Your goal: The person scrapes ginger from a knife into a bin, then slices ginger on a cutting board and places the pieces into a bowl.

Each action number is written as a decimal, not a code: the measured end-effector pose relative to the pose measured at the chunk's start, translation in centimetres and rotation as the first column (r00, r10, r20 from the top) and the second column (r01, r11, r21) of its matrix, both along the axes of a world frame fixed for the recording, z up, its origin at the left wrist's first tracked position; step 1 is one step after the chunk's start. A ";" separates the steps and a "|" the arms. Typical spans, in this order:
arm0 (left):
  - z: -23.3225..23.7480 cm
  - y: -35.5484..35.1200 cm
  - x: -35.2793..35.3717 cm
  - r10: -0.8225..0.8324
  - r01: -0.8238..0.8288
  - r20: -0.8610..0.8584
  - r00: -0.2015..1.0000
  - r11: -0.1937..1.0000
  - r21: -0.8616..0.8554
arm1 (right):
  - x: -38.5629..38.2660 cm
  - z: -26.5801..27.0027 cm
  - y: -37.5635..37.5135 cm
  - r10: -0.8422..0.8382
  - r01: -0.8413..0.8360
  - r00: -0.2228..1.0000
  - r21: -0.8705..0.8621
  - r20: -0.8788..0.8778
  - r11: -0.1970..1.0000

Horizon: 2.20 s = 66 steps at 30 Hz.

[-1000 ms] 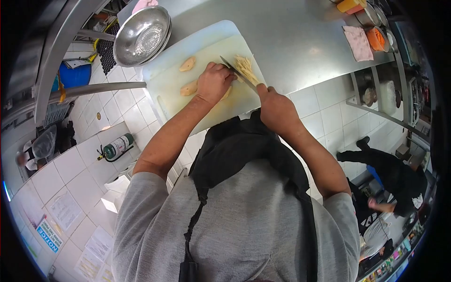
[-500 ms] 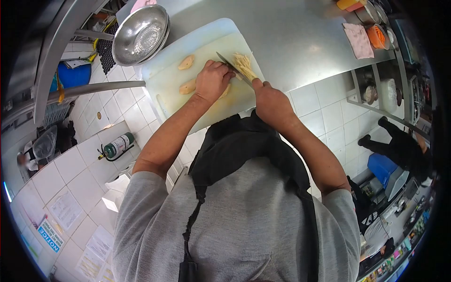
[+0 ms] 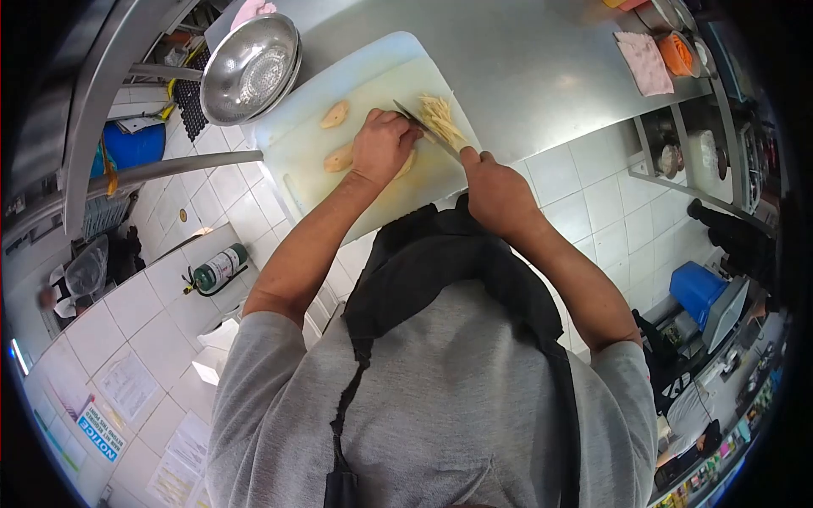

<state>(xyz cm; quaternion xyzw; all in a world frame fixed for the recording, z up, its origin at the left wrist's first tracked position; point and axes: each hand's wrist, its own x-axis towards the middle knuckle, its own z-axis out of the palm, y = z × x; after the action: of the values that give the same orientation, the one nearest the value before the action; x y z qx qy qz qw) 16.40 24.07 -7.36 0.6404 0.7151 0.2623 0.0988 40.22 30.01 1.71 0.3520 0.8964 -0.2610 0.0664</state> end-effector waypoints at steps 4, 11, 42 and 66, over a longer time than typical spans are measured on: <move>-0.3 -0.1 -0.1 -0.018 0.018 0.014 1.000 1.000 0.015 | -0.6 -1.2 0.6 0.018 -0.017 1.000 0.039 -0.021 0.999; 0.2 -0.3 0.2 0.027 -0.027 0.082 0.996 1.000 0.005 | -0.5 -1.7 0.1 0.002 -0.002 1.000 0.017 -0.017 1.000; -0.5 -0.3 -0.4 -0.014 0.005 0.124 0.992 0.997 0.075 | -1.2 -1.0 0.9 0.012 -0.012 1.000 -0.021 0.000 1.000; -1.1 -0.8 -0.9 -0.048 0.039 0.106 0.993 0.996 0.077 | -1.6 -1.4 -0.3 -0.081 0.081 0.996 0.014 0.024 0.997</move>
<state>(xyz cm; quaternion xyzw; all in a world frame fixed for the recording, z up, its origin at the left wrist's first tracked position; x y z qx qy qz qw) 15.51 23.24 -8.48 0.6439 0.6842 0.3211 0.1189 38.59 29.67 0.27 0.3917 0.8822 -0.2532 0.0644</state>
